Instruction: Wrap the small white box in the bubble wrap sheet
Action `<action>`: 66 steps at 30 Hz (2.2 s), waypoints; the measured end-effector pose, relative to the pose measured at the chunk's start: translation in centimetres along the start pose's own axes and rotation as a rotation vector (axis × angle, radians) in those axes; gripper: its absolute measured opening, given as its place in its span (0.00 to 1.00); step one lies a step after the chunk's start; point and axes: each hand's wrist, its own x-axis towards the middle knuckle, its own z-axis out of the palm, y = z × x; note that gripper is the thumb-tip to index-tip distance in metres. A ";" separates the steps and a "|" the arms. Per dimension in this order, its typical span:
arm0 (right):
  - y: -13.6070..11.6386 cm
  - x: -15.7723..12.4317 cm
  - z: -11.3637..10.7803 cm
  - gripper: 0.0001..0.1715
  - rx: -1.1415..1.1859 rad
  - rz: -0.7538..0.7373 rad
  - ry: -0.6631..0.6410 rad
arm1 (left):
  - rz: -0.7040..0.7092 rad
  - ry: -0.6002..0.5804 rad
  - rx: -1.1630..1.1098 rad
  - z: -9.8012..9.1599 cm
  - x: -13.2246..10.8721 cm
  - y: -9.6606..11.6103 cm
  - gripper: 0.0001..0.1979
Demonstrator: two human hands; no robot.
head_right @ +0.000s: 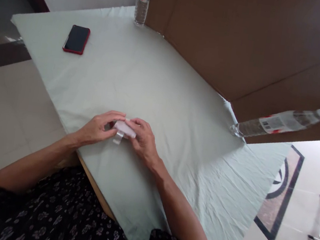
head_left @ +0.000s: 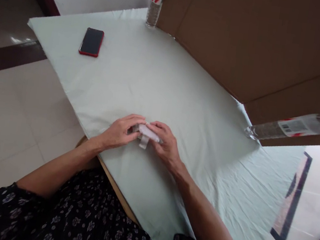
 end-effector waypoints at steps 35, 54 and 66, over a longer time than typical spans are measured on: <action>0.3 4.6 -0.9 0.18 0.407 0.371 -0.030 | -0.453 -0.100 -0.553 0.7 2.2 0.9 0.24; -0.6 3.2 -0.7 0.08 0.129 0.166 0.042 | -0.371 0.028 -0.191 1.6 2.3 0.1 0.18; -1.2 0.5 -2.6 0.16 -0.290 -0.238 0.063 | -0.193 0.116 0.055 2.9 2.0 -0.8 0.19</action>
